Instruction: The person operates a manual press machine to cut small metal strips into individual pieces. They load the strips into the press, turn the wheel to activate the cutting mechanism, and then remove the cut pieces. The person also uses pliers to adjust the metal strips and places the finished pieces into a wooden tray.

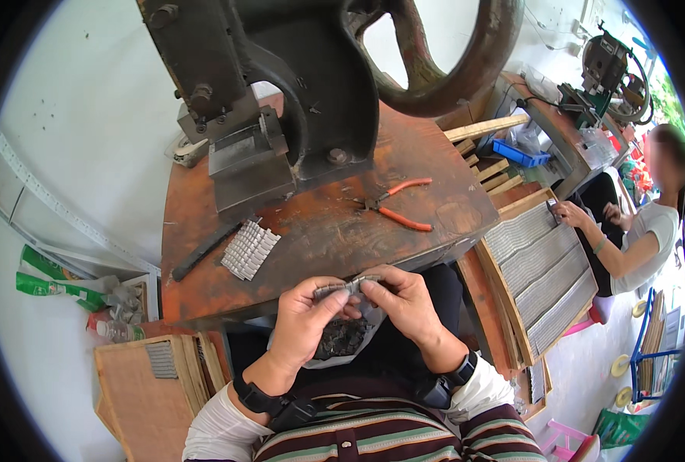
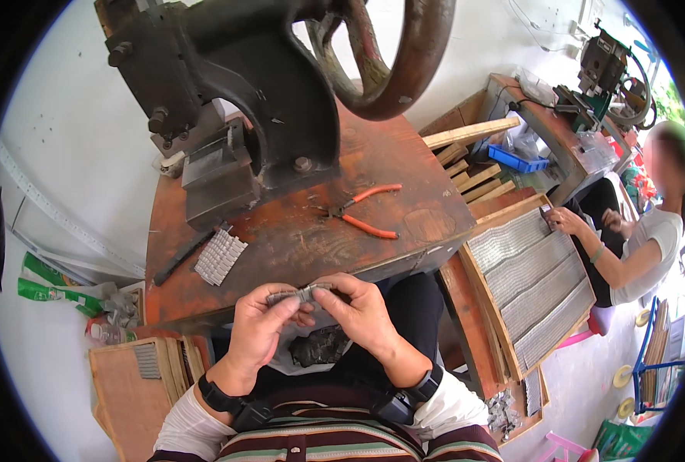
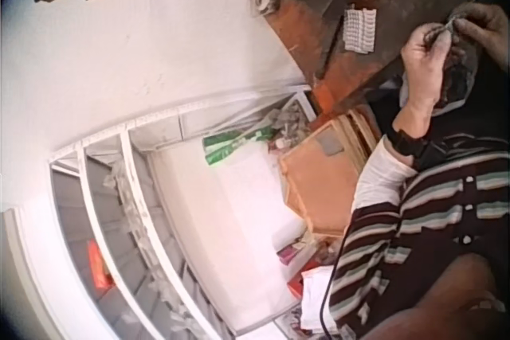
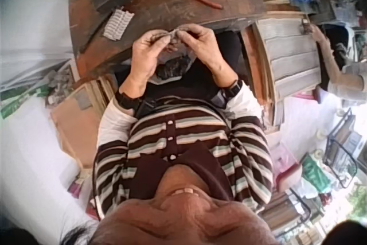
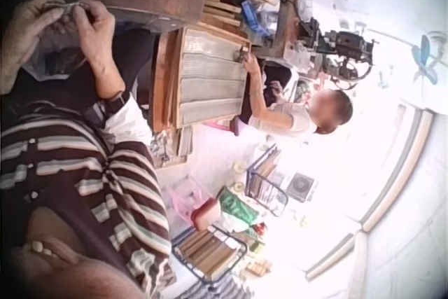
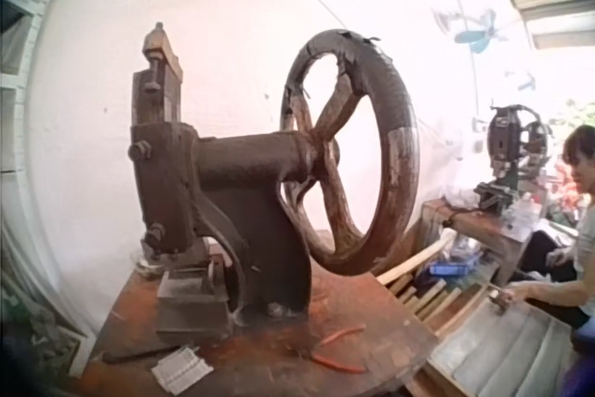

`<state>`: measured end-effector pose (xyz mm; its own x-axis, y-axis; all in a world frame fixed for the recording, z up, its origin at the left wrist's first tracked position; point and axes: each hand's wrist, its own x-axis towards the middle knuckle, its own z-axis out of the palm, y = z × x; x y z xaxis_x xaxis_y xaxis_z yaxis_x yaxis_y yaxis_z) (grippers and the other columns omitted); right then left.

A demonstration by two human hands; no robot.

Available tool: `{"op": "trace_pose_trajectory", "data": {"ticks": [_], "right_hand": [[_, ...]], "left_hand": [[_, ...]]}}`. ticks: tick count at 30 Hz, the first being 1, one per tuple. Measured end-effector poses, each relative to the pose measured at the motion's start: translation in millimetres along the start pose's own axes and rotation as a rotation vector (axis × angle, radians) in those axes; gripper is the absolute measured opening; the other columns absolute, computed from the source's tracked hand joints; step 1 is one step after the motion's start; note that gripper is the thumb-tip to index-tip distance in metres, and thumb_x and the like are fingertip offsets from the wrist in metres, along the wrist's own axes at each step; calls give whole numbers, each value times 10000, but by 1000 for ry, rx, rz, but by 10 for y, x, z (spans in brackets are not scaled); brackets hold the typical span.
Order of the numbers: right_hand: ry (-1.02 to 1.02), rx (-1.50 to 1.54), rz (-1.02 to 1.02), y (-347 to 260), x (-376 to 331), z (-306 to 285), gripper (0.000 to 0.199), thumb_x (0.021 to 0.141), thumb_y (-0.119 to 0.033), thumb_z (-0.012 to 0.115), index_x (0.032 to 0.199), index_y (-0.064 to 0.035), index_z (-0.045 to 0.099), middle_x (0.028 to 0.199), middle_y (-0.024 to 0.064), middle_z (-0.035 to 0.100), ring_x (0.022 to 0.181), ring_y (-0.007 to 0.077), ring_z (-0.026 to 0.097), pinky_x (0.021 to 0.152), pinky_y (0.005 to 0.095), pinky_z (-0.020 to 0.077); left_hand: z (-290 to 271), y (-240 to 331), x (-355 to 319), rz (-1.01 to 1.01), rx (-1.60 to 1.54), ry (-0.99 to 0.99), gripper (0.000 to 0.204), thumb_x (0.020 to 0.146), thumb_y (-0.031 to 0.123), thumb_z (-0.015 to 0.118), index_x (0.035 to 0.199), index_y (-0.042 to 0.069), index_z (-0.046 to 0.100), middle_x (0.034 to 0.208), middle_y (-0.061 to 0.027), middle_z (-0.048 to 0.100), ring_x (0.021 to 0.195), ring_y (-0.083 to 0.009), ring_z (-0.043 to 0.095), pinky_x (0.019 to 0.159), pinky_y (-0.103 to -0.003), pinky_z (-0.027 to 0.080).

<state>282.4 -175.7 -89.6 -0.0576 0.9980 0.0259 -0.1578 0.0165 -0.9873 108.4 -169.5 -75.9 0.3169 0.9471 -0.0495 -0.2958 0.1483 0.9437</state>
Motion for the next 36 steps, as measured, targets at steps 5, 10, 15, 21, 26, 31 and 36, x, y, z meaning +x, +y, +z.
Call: {"op": "trace_pose_trajectory", "data": {"ticks": [5, 10, 15, 21, 26, 31, 36], "right_hand": [[-7, -320, -142, -123, 175, 21, 133, 824, -16, 698, 953, -3, 669, 847, 82, 690, 730, 94, 608, 646, 222, 476], [-96, -776, -639, -71, 490, 198, 183, 688, -55, 743, 864, -73, 697, 876, 50, 617, 848, 296, 551, 753, 400, 451], [-155, -922, -650, -62, 637, 402, 134, 707, -78, 734, 838, -87, 707, 859, 57, 616, 835, 289, 552, 748, 399, 453], [-20, -907, -525, -6, 804, 340, 114, 745, -151, 720, 799, -52, 705, 845, 102, 610, 857, 310, 566, 748, 403, 485], [150, -1111, -420, -79, 1007, 282, 219, 776, -174, 707, 936, -28, 680, 950, 135, 595, 872, 336, 600, 733, 407, 499], [233, -927, -591, -50, 956, 268, 243, 765, -104, 713, 988, -26, 654, 1003, 144, 584, 851, 322, 613, 728, 395, 506], [207, -896, -672, 15, 945, 228, 193, 754, -67, 715, 935, -24, 662, 947, 158, 596, 852, 333, 611, 744, 389, 504]], "left_hand": [[-158, 153, 72, 567, 820, 101, 152, 790, 18, 729, 930, 0, 672, 821, -90, 673, 760, -194, 620, 678, -307, 490], [-352, 164, 9, 772, 1173, 337, 165, 686, 107, 766, 777, 86, 631, 701, -16, 590, 729, -234, 536, 759, -388, 372], [-588, 129, -72, 762, 1369, 401, 181, 704, 161, 768, 787, 76, 631, 750, -36, 605, 779, -250, 540, 771, -406, 377], [-958, 255, 73, 782, 1372, 611, 405, 786, 273, 720, 1053, 1, 582, 1029, -159, 602, 989, -366, 517, 866, -449, 380], [-994, 258, 193, 529, 1528, 553, 590, 772, 267, 722, 1216, -56, 508, 1158, -173, 584, 1111, -359, 481, 915, -474, 350], [-962, 299, 219, 521, 1494, 525, 577, 739, 197, 745, 1218, -40, 527, 1155, -174, 584, 1085, -341, 511, 938, -458, 361], [-1000, 266, 270, 488, 1103, 557, 612, 624, -18, 775, 1197, -19, 559, 1077, -167, 593, 965, -328, 584, 861, -380, 470]]}}
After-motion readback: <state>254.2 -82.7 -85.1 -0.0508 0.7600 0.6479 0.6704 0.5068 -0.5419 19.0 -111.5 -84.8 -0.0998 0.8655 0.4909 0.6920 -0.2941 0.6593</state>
